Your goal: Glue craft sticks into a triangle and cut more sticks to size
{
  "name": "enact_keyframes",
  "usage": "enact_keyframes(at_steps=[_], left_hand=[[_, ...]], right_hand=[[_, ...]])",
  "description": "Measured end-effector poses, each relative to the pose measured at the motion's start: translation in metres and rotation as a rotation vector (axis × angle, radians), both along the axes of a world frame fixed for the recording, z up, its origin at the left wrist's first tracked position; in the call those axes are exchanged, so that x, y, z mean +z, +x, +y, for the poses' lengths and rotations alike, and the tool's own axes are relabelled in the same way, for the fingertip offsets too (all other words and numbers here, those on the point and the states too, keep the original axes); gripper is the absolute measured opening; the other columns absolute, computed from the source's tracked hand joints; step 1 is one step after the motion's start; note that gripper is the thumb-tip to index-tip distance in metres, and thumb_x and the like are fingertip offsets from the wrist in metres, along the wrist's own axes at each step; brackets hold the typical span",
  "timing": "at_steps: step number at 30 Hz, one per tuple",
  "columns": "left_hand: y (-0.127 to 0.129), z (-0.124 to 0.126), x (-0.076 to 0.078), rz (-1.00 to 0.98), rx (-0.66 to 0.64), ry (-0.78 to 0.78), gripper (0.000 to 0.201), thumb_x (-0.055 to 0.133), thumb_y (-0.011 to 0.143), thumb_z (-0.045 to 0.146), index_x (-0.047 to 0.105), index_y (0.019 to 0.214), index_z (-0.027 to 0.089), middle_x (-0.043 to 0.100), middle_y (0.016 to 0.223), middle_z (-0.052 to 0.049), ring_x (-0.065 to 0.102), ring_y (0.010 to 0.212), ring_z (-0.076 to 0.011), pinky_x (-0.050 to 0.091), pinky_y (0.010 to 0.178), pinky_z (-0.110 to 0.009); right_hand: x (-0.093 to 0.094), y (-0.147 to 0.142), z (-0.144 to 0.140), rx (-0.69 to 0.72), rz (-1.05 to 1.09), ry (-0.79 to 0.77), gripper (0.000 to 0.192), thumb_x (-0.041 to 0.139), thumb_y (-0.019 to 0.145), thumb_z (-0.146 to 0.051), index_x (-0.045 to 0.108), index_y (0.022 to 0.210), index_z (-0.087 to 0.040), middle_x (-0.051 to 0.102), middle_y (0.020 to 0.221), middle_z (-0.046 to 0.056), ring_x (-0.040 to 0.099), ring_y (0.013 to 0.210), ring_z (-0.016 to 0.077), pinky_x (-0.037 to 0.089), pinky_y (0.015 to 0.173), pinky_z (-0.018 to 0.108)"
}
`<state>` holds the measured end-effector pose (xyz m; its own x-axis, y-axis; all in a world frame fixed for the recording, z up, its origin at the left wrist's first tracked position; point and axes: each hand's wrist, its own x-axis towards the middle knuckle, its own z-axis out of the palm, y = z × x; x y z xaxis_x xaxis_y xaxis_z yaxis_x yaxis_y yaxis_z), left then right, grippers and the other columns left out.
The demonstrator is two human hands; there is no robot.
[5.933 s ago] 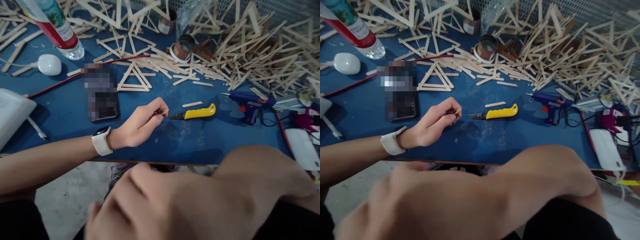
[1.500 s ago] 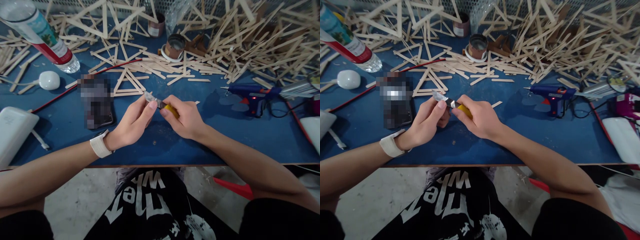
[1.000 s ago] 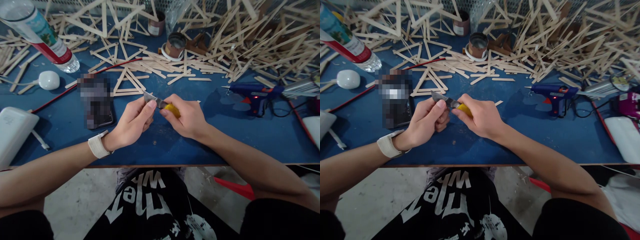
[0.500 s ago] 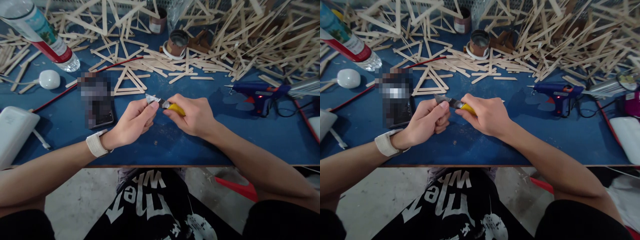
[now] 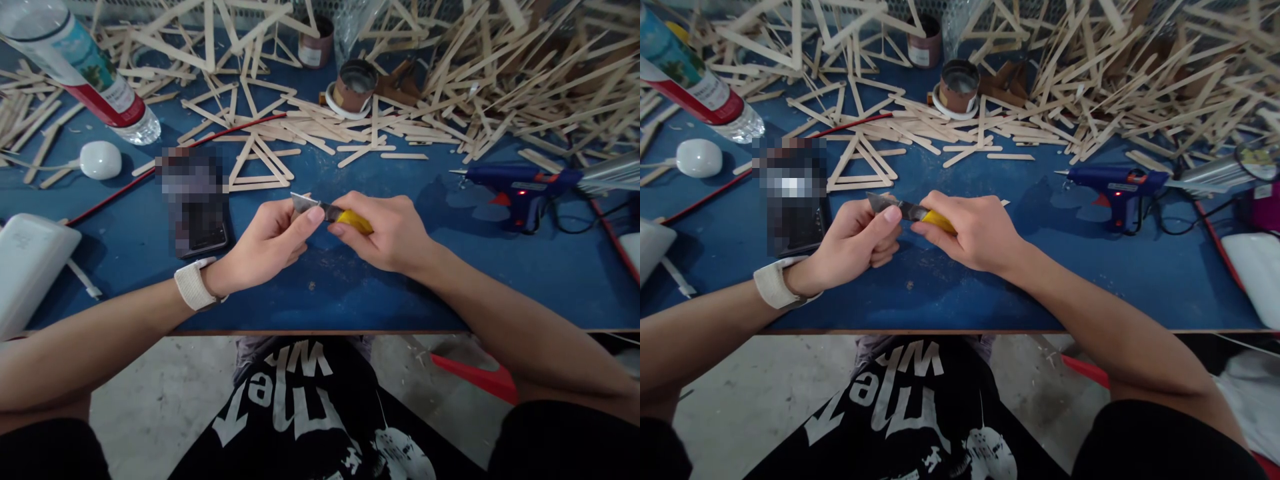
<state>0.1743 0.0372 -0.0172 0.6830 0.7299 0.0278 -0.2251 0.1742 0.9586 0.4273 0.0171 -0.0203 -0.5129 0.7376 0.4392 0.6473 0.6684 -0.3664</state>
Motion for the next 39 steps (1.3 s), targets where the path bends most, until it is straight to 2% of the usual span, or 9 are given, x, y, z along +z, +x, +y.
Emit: enact_keyframes(at_steps=[8,12,15,19,27,35,37,39], left_hand=[[0.0,-0.002,0.003,0.015,-0.013,-0.084,0.074,0.09,0.105,0.078,0.044,0.079,0.026,0.028,0.058,0.015,0.022,0.042,-0.003,0.024,0.039,-0.016],[0.001,-0.003,0.01,-0.038,-0.054,-0.175,0.078,0.096,0.103,0.073,0.042,0.075,0.025,0.026,0.057,0.015,0.018,0.043,-0.0013,0.024,0.039,-0.013],[0.001,-0.005,0.015,-0.05,-0.107,-0.227,0.086,0.099,0.101,0.071,0.035,0.069,0.023,0.022,0.056,0.014,0.015,0.043,-0.0004,0.022,0.039,-0.012],[0.0,-0.005,0.019,-0.031,-0.167,-0.276,0.099,0.097,0.101,0.073,0.023,0.06,0.021,0.02,0.053,0.012,0.016,0.041,0.0,0.018,0.039,-0.013],[-0.004,-0.004,0.02,-0.001,-0.229,-0.325,0.101,0.098,0.099,0.075,0.021,0.06,0.021,0.019,0.053,0.012,0.016,0.04,-0.0001,0.017,0.038,-0.013],[-0.006,-0.005,0.022,0.006,-0.296,-0.349,0.1,0.094,0.102,0.077,0.02,0.063,0.022,0.017,0.054,0.013,0.015,0.039,0.0002,0.017,0.036,-0.013],[-0.006,-0.005,0.023,-0.013,-0.315,-0.347,0.097,0.092,0.104,0.077,0.021,0.064,0.023,0.016,0.055,0.013,0.014,0.039,-0.0001,0.016,0.037,-0.013],[-0.006,-0.005,0.023,-0.032,-0.329,-0.335,0.095,0.091,0.105,0.076,0.023,0.066,0.024,0.016,0.055,0.014,0.013,0.039,-0.0002,0.016,0.037,-0.014]], right_hand=[[-0.005,0.002,0.001,-0.05,-0.021,0.103,0.048,0.049,0.132,-0.061,0.077,0.124,-0.022,0.084,0.092,0.002,0.076,0.075,0.0184,0.041,0.065,0.033],[-0.006,0.004,0.003,-0.008,-0.009,0.116,0.047,0.05,0.132,-0.059,0.078,0.127,-0.022,0.085,0.093,0.002,0.076,0.074,0.0177,0.039,0.064,0.033],[-0.006,0.005,0.004,0.028,-0.008,0.126,0.048,0.05,0.132,-0.058,0.079,0.13,-0.02,0.087,0.097,0.003,0.075,0.074,0.0165,0.038,0.063,0.034],[-0.006,0.006,0.003,0.042,-0.014,0.093,0.052,0.048,0.132,-0.062,0.08,0.129,-0.021,0.087,0.096,0.003,0.075,0.074,0.0164,0.039,0.064,0.034],[0.006,0.008,0.004,-0.013,-0.087,-0.077,0.081,0.031,0.126,-0.087,0.084,0.125,-0.025,0.084,0.088,0.004,0.072,0.071,0.0201,0.037,0.064,0.036],[0.002,0.008,0.006,0.011,-0.068,-0.042,0.08,0.035,0.124,-0.088,0.085,0.125,-0.026,0.083,0.089,0.004,0.072,0.073,0.0197,0.04,0.064,0.036],[0.001,0.005,0.005,-0.037,-0.031,-0.011,0.078,0.035,0.125,-0.087,0.084,0.126,-0.026,0.082,0.089,0.003,0.071,0.071,0.0193,0.042,0.065,0.036],[0.002,0.006,0.005,-0.151,0.014,0.016,0.078,0.035,0.126,-0.086,0.083,0.128,-0.025,0.079,0.087,0.004,0.068,0.069,0.0199,0.047,0.068,0.036]])
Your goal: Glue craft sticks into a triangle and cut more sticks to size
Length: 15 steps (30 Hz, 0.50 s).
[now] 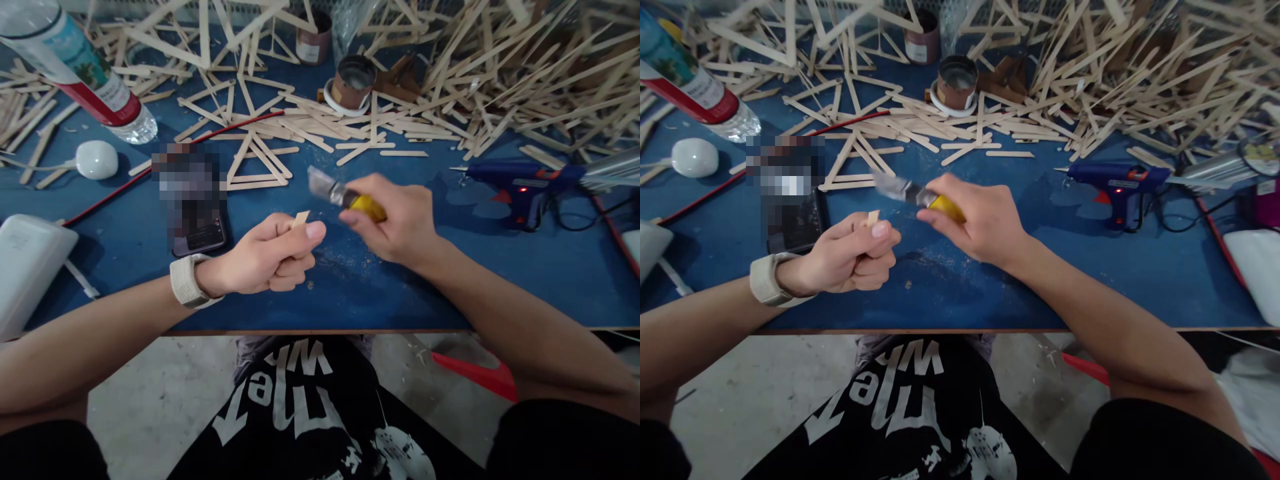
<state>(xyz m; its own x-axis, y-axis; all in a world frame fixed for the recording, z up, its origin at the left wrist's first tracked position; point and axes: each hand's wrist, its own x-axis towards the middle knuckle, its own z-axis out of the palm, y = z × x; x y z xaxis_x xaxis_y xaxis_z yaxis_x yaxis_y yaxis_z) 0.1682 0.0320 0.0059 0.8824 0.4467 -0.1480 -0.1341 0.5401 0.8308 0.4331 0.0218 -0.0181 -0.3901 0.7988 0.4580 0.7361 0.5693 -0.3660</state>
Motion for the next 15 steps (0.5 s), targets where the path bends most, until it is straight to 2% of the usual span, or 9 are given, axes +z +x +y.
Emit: enact_keyframes(at_steps=[3,5,7,9,11,13,15], left_hand=[[0.001,0.001,-0.003,-0.011,0.009,0.026,0.087,0.092,0.107,0.07,0.026,0.071,0.026,0.018,0.058,0.015,0.013,0.041,-0.0011,0.016,0.038,-0.015],[0.0,0.001,-0.008,0.008,0.066,0.107,0.073,0.086,0.113,0.059,0.033,0.075,0.027,0.022,0.06,0.014,0.016,0.044,-0.0037,0.019,0.041,-0.018],[-0.002,0.002,-0.014,0.055,0.206,0.343,0.052,0.072,0.12,0.043,0.043,0.08,0.027,0.034,0.065,0.011,0.026,0.051,-0.008,0.026,0.046,-0.022],[-0.005,0.002,-0.019,0.141,0.361,0.705,0.035,0.056,0.122,0.031,0.053,0.087,0.024,0.048,0.073,0.005,0.039,0.061,-0.0118,0.034,0.056,-0.027],[-0.007,0.001,-0.021,0.232,0.415,1.028,0.028,0.047,0.121,0.023,0.059,0.096,0.023,0.059,0.082,0.001,0.049,0.069,-0.0145,0.044,0.067,-0.031],[-0.009,0.0,-0.022,0.292,0.403,1.238,0.027,0.044,0.121,0.019,0.064,0.104,0.022,0.071,0.092,-0.004,0.061,0.078,-0.0173,0.054,0.078,-0.034],[-0.01,-0.001,-0.024,0.333,0.396,1.365,0.026,0.043,0.123,0.018,0.068,0.115,0.02,0.078,0.105,-0.009,0.07,0.087,-0.0197,0.059,0.084,-0.035]], right_hand=[[0.001,0.009,0.008,-0.189,0.025,-0.014,0.072,0.036,0.126,-0.083,0.08,0.127,-0.026,0.075,0.085,0.005,0.067,0.07,0.023,0.052,0.073,0.039],[0.0,0.017,0.017,-0.272,-0.018,-0.051,0.063,0.044,0.125,-0.079,0.079,0.129,-0.026,0.076,0.088,0.007,0.069,0.074,0.0268,0.053,0.076,0.042],[-0.005,0.025,0.026,-0.346,-0.095,-0.081,0.057,0.056,0.122,-0.074,0.078,0.138,-0.024,0.079,0.093,0.01,0.073,0.08,0.0318,0.054,0.081,0.045],[-0.011,0.03,0.033,-0.395,-0.146,-0.083,0.058,0.065,0.119,-0.072,0.075,0.148,-0.022,0.082,0.1,0.012,0.075,0.086,0.0362,0.055,0.085,0.048],[-0.015,0.032,0.035,-0.387,-0.144,-0.059,0.06,0.073,0.115,-0.071,0.074,0.151,-0.023,0.083,0.105,0.014,0.076,0.091,0.0384,0.055,0.087,0.05],[-0.014,0.035,0.035,-0.32,-0.137,-0.05,0.053,0.079,0.112,-0.068,0.076,0.143,-0.025,0.083,0.104,0.013,0.075,0.092,0.038,0.054,0.085,0.049],[-0.007,0.041,0.034,-0.223,-0.168,-0.089,0.034,0.081,0.111,-0.058,0.078,0.124,-0.027,0.08,0.099,0.011,0.074,0.089,0.0358,0.054,0.082,0.048]])
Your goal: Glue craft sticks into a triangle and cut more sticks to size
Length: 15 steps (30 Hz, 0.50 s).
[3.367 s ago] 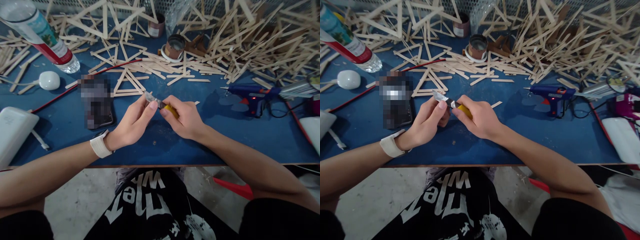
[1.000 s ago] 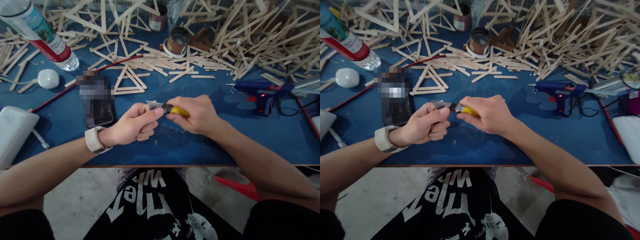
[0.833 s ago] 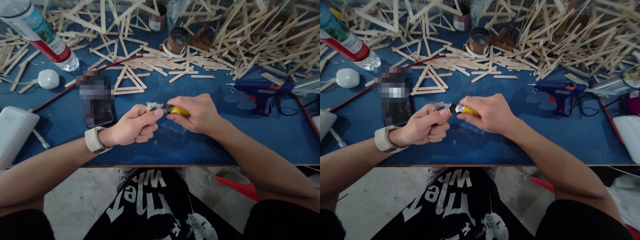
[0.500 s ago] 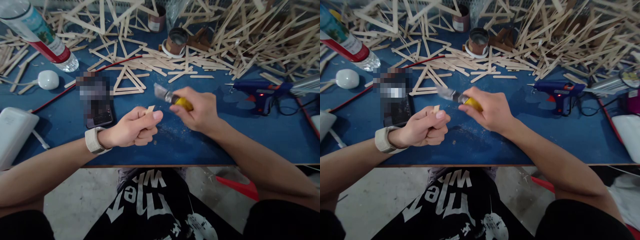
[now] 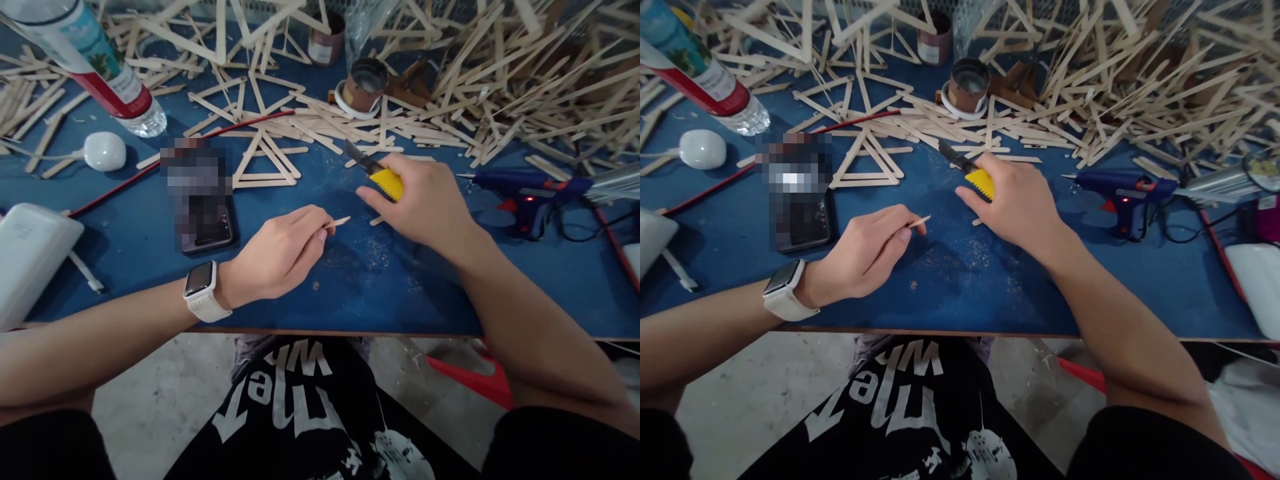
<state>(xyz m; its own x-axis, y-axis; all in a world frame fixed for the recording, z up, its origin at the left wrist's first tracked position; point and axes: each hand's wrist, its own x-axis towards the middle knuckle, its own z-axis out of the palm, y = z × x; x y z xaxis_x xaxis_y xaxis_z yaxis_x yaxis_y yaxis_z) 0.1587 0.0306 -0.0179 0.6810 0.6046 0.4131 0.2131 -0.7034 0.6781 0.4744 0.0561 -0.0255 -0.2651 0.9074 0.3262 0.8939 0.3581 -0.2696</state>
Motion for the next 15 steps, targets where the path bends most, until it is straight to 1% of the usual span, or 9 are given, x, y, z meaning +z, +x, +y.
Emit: enact_keyframes(at_steps=[2,3,5,7,9,12,15], left_hand=[[0.0,-0.002,-0.002,0.041,0.007,0.081,0.026,0.043,0.125,0.019,0.069,0.125,0.017,0.081,0.112,-0.011,0.074,0.09,-0.0203,0.062,0.084,-0.035],[0.0,-0.004,-0.002,0.061,-0.013,0.119,0.027,0.042,0.126,0.018,0.069,0.128,0.017,0.081,0.112,-0.011,0.074,0.089,-0.0198,0.062,0.081,-0.034],[0.001,-0.008,-0.002,0.084,-0.109,0.215,0.029,0.042,0.125,0.015,0.071,0.129,0.015,0.081,0.108,-0.008,0.074,0.084,-0.018,0.059,0.072,-0.031],[0.003,-0.014,-0.001,0.079,-0.267,0.344,0.031,0.043,0.124,0.015,0.074,0.123,0.013,0.079,0.099,-0.005,0.069,0.074,-0.0161,0.052,0.06,-0.033],[0.005,-0.02,0.001,0.046,-0.405,0.424,0.031,0.047,0.122,0.014,0.077,0.115,0.013,0.075,0.089,-0.001,0.062,0.066,-0.0153,0.051,0.057,-0.036],[0.007,-0.026,0.002,0.032,-0.451,0.421,0.029,0.051,0.12,0.015,0.079,0.11,0.015,0.07,0.082,0.001,0.058,0.062,-0.0149,0.049,0.052,-0.036],[0.007,-0.028,0.001,0.058,-0.454,0.399,0.02,0.061,0.117,0.018,0.079,0.109,0.014,0.068,0.082,0.001,0.059,0.061,-0.0157,0.048,0.05,-0.037]], right_hand=[[0.01,0.011,0.0,0.088,-0.042,-0.077,0.016,0.08,0.108,-0.041,0.075,0.108,-0.026,0.079,0.1,0.011,0.073,0.09,0.034,0.054,0.082,0.049],[0.016,0.017,0.0,0.133,-0.064,-0.108,0.011,0.08,0.103,-0.034,0.074,0.106,-0.026,0.078,0.103,0.011,0.073,0.091,0.0337,0.054,0.081,0.049],[0.025,0.029,0.0,0.202,-0.09,-0.169,0.015,0.084,0.096,-0.03,0.074,0.108,-0.025,0.077,0.107,0.012,0.073,0.091,0.0327,0.053,0.078,0.048],[0.03,0.037,0.0,0.249,-0.108,-0.237,0.018,0.087,0.097,-0.032,0.074,0.108,-0.025,0.076,0.106,0.011,0.071,0.087,0.0305,0.051,0.074,0.047],[0.032,0.04,-0.002,0.263,-0.117,-0.303,0.021,0.088,0.102,-0.04,0.073,0.105,-0.026,0.075,0.101,0.009,0.067,0.081,0.0273,0.048,0.071,0.045],[0.033,0.039,-0.006,0.249,-0.1,-0.366,0.031,0.087,0.107,-0.053,0.071,0.098,-0.028,0.074,0.094,0.005,0.064,0.075,0.024,0.044,0.068,0.042],[0.031,0.038,-0.01,0.217,-0.056,-0.33,0.034,0.081,0.111,-0.055,0.069,0.094,-0.028,0.073,0.09,0.003,0.064,0.074,0.0231,0.043,0.067,0.041]])
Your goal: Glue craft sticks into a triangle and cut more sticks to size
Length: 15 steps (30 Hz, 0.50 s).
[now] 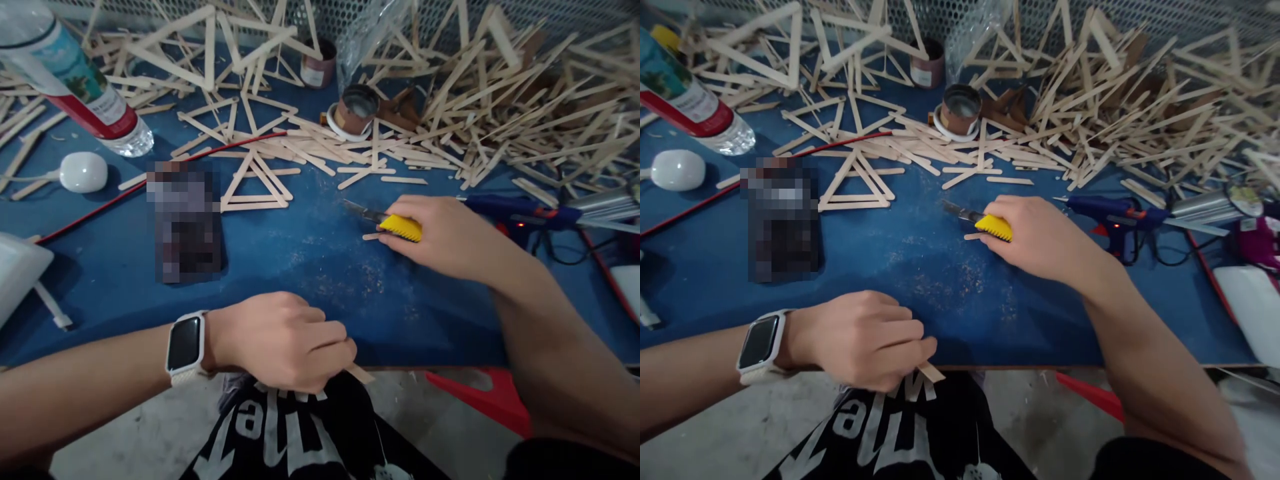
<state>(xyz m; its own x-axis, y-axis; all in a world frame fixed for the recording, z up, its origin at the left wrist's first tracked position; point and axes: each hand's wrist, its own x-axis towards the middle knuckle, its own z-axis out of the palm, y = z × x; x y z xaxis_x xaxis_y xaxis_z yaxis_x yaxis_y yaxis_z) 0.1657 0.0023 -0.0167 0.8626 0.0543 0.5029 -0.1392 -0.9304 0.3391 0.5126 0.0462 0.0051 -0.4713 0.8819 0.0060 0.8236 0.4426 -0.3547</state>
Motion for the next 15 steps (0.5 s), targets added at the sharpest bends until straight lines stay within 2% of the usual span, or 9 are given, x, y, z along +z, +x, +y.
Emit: enact_keyframes(at_steps=[3,7,10,12,15], left_hand=[[0.001,-0.001,-0.002,-0.006,0.002,-0.022,0.014,0.069,0.113,0.022,0.08,0.111,0.012,0.066,0.081,0.001,0.059,0.061,-0.0154,0.048,0.049,-0.037],[0.003,0.0,-0.002,-0.02,0.019,-0.043,0.02,0.065,0.113,0.02,0.082,0.11,0.011,0.066,0.08,0.001,0.058,0.06,-0.0151,0.048,0.048,-0.038],[0.004,0.001,0.0,0.01,0.015,-0.037,0.021,0.062,0.115,0.019,0.082,0.114,0.01,0.069,0.081,0.001,0.059,0.06,-0.0156,0.049,0.049,-0.038],[0.004,0.002,0.001,0.013,0.009,-0.046,0.024,0.059,0.118,0.018,0.082,0.115,0.01,0.071,0.081,0.0,0.058,0.06,-0.0157,0.05,0.049,-0.038],[0.004,0.003,0.001,-0.001,0.024,-0.046,0.028,0.052,0.121,0.015,0.079,0.114,0.011,0.074,0.081,0.0,0.058,0.059,-0.0162,0.05,0.049,-0.038]], right_hand=[[-0.003,0.001,-0.004,-0.028,0.043,0.034,0.033,0.075,0.115,-0.055,0.072,0.098,-0.027,0.074,0.093,0.005,0.066,0.074,0.0231,0.044,0.066,0.041],[-0.009,0.001,-0.011,-0.048,0.046,0.039,0.022,0.074,0.113,-0.047,0.075,0.107,-0.025,0.078,0.105,0.007,0.071,0.079,0.024,0.051,0.071,0.041],[-0.014,0.002,-0.017,-0.063,0.011,0.087,0.014,0.074,0.109,-0.039,0.075,0.113,-0.025,0.08,0.108,0.008,0.073,0.082,0.0263,0.051,0.071,0.041],[-0.016,0.001,-0.02,-0.069,0.005,0.13,0.016,0.074,0.109,-0.038,0.076,0.119,-0.026,0.083,0.11,0.009,0.076,0.087,0.0299,0.053,0.071,0.042],[-0.015,-0.003,-0.023,-0.056,0.047,0.18,0.029,0.071,0.11,-0.035,0.079,0.137,-0.026,0.086,0.121,0.011,0.082,0.099,0.0342,0.06,0.078,0.046]])
